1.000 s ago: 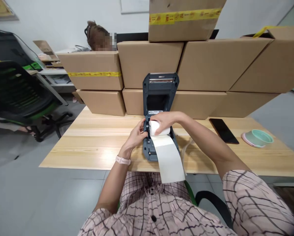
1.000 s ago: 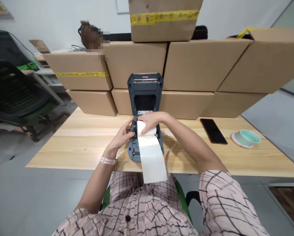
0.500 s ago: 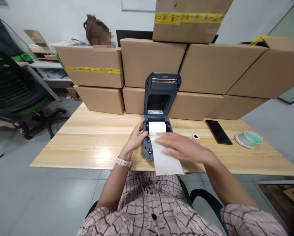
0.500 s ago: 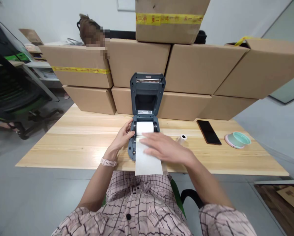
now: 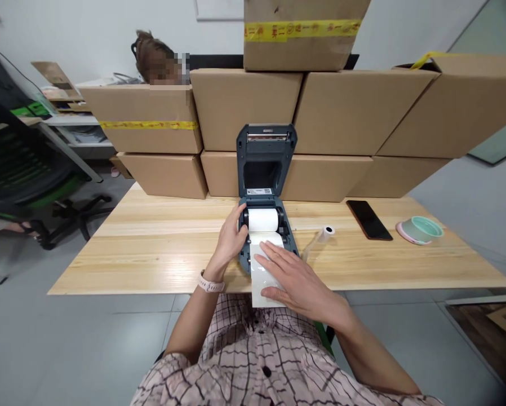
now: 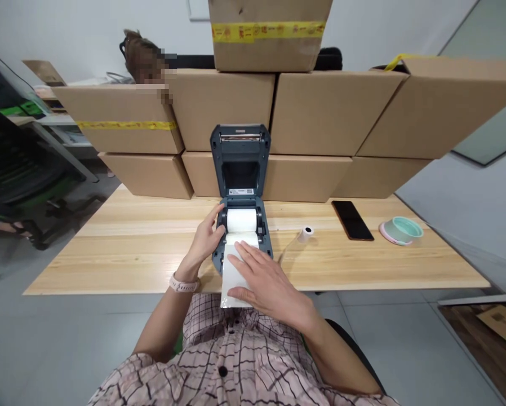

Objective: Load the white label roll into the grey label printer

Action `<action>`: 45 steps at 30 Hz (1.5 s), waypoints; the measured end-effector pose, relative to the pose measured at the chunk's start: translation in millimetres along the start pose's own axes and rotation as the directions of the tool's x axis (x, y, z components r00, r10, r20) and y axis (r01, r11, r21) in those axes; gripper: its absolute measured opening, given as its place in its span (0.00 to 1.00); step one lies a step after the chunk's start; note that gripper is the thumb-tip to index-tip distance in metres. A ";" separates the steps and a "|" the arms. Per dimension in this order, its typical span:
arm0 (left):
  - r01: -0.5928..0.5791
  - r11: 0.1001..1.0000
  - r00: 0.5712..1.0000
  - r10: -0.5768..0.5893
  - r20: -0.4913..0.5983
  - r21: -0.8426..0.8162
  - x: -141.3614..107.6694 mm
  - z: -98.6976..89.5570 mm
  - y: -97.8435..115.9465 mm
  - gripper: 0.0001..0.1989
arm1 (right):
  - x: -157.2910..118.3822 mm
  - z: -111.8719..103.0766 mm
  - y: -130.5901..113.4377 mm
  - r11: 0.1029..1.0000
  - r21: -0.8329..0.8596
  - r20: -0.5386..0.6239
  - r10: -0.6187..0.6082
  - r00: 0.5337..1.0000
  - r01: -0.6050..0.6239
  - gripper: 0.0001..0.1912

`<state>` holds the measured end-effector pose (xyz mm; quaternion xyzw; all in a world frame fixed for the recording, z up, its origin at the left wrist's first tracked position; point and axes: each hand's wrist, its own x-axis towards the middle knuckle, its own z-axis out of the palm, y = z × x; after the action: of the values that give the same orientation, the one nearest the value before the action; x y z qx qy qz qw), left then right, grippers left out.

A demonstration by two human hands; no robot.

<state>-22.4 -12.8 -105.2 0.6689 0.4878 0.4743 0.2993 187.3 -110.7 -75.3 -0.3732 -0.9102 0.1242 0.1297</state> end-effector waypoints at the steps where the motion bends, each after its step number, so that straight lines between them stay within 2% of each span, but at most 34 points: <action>1: -0.076 0.994 0.997 0.076 -0.002 0.084 -3.1 0.4 5.8 0.27 | -1.1 0.0 0.0 1.000 0.004 -0.006 0.000 1.000 0.000 0.39; 2: -0.152 0.975 0.988 0.149 0.029 0.163 -7.5 1.5 12.6 0.24 | -2.8 -1.9 0.7 1.000 0.014 -0.013 -0.006 1.000 0.006 0.39; 4: -0.294 0.909 0.951 0.249 0.181 0.294 -20.6 6.1 27.3 0.20 | -7.9 -13.2 5.2 0.997 0.066 -0.013 -0.047 0.999 0.047 0.37; 6: -0.401 0.835 0.887 0.250 0.388 0.376 -38.2 13.6 39.5 0.20 | -13.0 -33.8 14.9 0.979 0.173 -0.019 -0.103 0.994 0.105 0.28; 8: -0.435 0.780 0.871 0.238 0.430 0.450 -57.7 22.0 46.4 0.25 | -11.8 -59.1 31.2 0.954 0.288 -0.129 -0.048 0.991 0.083 0.18; 9: -0.445 0.765 0.871 0.247 0.425 0.466 -67.1 25.5 47.8 0.28 | -6.4 -71.5 42.0 0.944 0.327 -0.248 0.041 0.968 0.044 0.16; 10: -0.450 0.756 0.873 0.261 0.411 0.476 -75.9 28.3 48.5 0.30 | 3.2 -82.9 54.8 0.935 0.355 -0.391 0.153 0.907 -0.005 0.16; 11: -0.457 0.752 0.874 0.279 0.397 0.476 -83.8 30.2 48.7 0.32 | 17.1 -92.9 69.2 0.929 0.367 -0.541 0.248 0.803 -0.040 0.17; 12: -0.461 0.752 0.874 0.294 0.386 0.471 -90.6 31.1 49.0 0.32 | 35.0 -101.6 84.8 0.926 0.373 -0.680 0.312 0.663 -0.053 0.20; 13: -0.464 0.755 0.874 0.305 0.378 0.464 -96.4 31.1 49.6 0.32 | 56.3 -109.1 101.1 0.924 0.380 -0.738 0.326 0.591 -0.036 0.23; 14: -0.466 0.759 0.873 0.313 0.373 0.454 -101.0 30.5 50.7 0.31 | 79.6 -115.5 117.1 0.919 0.395 -0.748 0.326 0.578 -0.005 0.27; 15: -0.468 0.765 0.872 0.319 0.371 0.443 -104.6 29.6 52.3 0.31 | 103.5 -121.1 131.8 0.912 0.408 -0.736 0.310 0.602 0.029 0.32; 17: -0.467 0.778 0.871 0.320 0.374 0.422 -108.7 27.6 56.6 0.29 | 147.3 -130.1 153.4 0.890 0.447 -0.666 0.265 0.697 0.088 0.40; 19: -0.461 0.787 0.871 0.311 0.381 0.410 -109.0 26.8 61.5 0.27 | 177.0 -135.6 160.9 0.839 0.529 -0.569 0.239 0.787 0.127 0.44; 20: -0.455 0.790 0.872 0.303 0.384 0.411 -108.0 27.1 63.8 0.26 | 184.6 -136.7 159.3 0.813 0.567 -0.534 0.237 0.812 0.135 0.45; 22: -0.448 0.791 0.873 0.287 0.394 0.417 -104.5 28.1 67.7 0.26 | 184.1 -135.6 147.9 0.784 0.603 -0.522 0.248 0.816 0.147 0.44; 24: -0.444 0.794 0.874 0.281 0.396 0.415 -101.6 28.1 70.8 0.26 | 165.4 -129.4 129.0 0.799 0.576 -0.576 0.247 0.779 0.172 0.42; 27: -0.446 0.835 0.870 0.320 0.374 0.322 -104.7 22.6 74.2 0.22 | 115.6 -108.6 94.7 0.854 0.473 -0.664 0.184 0.725 0.217 0.35; 29: -0.428 0.891 0.872 0.363 0.328 0.150 -112.6 15.2 75.6 0.15 | 78.0 -86.0 72.8 0.883 0.417 -0.667 0.138 0.732 0.214 0.31; 30: -0.414 0.909 0.886 0.388 0.255 0.052 -116.8 11.2 76.0 0.13 | 60.5 -72.4 63.5 0.896 0.396 -0.658 0.122 0.743 0.204 0.30; 32: -0.395 0.916 0.919 0.394 -0.023 -0.067 -121.6 3.8 75.9 0.15 | 31.1 -43.2 49.5 0.923 0.344 -0.620 0.084 0.780 0.174 0.27; 33: -0.375 0.924 0.915 0.357 -0.187 -0.072 -120.3 0.9 75.3 0.15 | 19.9 -29.2 44.8 0.938 0.309 -0.608 0.066 0.791 0.159 0.25; 34: -0.339 0.939 0.894 0.303 -0.330 -0.056 -116.0 -1.3 74.1 0.14 | 11.1 -16.8 41.4 0.952 0.269 -0.599 0.050 0.799 0.143 0.24; 35: -0.276 0.960 0.877 0.236 -0.419 -0.037 -108.5 -2.7 72.2 0.14 | 4.5 -6.5 39.2 0.966 0.229 -0.596 0.039 0.802 0.123 0.23; 36: -0.185 0.982 0.888 0.144 -0.437 -0.051 -98.5 -3.3 69.5 0.16 | 0.1 1.2 37.8 0.976 0.196 -0.593 0.038 0.804 0.099 0.23; 37: -0.096 0.991 0.913 0.052 -0.406 -0.089 -86.9 -2.9 65.9 0.23 | -2.8 6.3 37.1 0.982 0.171 -0.589 0.041 0.807 0.075 0.23; 38: -0.001 0.989 0.944 -0.047 -0.327 -0.145 -74.8 -1.8 61.7 0.30 | -4.3 9.1 36.7 0.987 0.151 -0.584 0.047 0.811 0.052 0.23; 40: 0.182 0.942 0.968 -0.222 -0.117 -0.283 -53.5 2.2 52.7 0.40 | -5.2 9.8 36.7 0.992 0.129 -0.569 0.059 0.820 0.018 0.24; 42: 0.280 0.881 0.957 -0.289 0.037 -0.381 -41.5 6.4 45.1 0.46 | -5.1 8.5 36.6 0.993 0.122 -0.561 0.066 0.825 0.004 0.24; 45: 0.312 0.849 0.948 -0.307 0.084 -0.427 -42.0 10.0 38.9 0.49 | -5.8 10.2 35.3 0.991 0.134 -0.577 0.068 0.814 0.011 0.24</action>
<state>-1.9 -64.9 -89.7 0.5007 0.4692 0.5124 0.5163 210.8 -91.8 -97.1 -0.3976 -0.8115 0.0659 0.4232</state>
